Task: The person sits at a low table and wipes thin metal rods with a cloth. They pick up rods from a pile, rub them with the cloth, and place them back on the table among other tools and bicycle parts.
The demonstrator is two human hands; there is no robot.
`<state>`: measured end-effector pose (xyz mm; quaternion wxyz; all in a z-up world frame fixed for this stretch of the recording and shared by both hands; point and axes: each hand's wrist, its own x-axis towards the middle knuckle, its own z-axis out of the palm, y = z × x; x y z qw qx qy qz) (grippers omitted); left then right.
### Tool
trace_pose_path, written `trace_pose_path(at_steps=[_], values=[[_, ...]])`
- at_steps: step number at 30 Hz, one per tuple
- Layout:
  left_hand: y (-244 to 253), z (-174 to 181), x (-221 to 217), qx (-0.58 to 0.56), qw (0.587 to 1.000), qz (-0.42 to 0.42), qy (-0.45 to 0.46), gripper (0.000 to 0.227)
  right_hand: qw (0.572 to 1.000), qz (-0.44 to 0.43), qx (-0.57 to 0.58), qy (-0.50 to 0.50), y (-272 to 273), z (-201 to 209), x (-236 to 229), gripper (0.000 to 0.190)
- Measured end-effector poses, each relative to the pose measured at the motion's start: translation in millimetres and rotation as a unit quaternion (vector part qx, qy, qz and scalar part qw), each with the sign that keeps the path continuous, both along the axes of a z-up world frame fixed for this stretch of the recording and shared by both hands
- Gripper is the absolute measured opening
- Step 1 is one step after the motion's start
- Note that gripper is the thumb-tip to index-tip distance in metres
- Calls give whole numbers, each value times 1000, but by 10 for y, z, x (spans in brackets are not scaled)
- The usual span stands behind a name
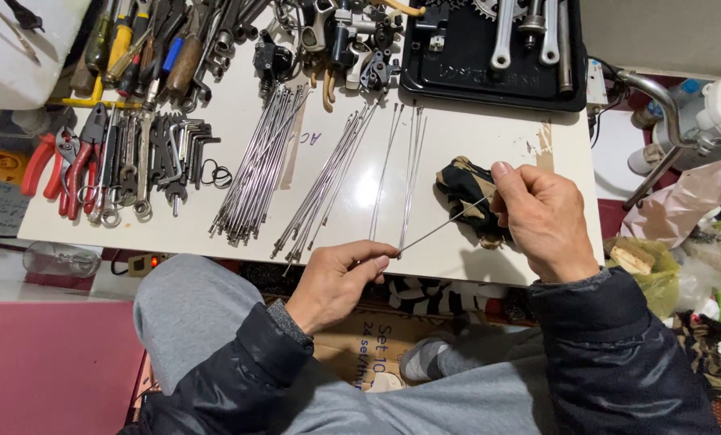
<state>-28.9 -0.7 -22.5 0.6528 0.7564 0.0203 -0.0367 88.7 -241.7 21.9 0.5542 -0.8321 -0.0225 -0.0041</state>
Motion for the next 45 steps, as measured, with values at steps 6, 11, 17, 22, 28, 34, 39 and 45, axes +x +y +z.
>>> trace_pose_path(at_steps=[6, 11, 17, 22, 28, 34, 39, 45], values=[[64, 42, -48, -34, 998, -24, 37, 19, 998, -26, 26, -46, 75, 140, -48, 44], [227, 50, 73, 1, 996, -9, 85, 22, 992, -14, 126, -2, 186, 112, -135, 43], [263, -165, 492, 122, 984, 68, 107, 28, 968, 127, -200, 84, 449, -80, -229, 32], [229, -517, 799, 184, 977, 92, 62, 25, 917, 212, -337, 28, 654, -204, -308, 38], [113, -555, 968, 223, 969, 97, 42, 27, 910, 206, -360, 23, 695, -402, -237, 55], [62, -585, 1057, 286, 953, 89, 51, 27, 903, 187, -384, 39, 665, -819, -22, 36], [18, -560, 1052, 365, 929, 42, 35, 29, 909, 178, -367, 87, 663, -805, 36, 30], [-23, -503, 988, 382, 924, 15, 32, 30, 922, 164, -334, 106, 618, -656, 21, 26]])
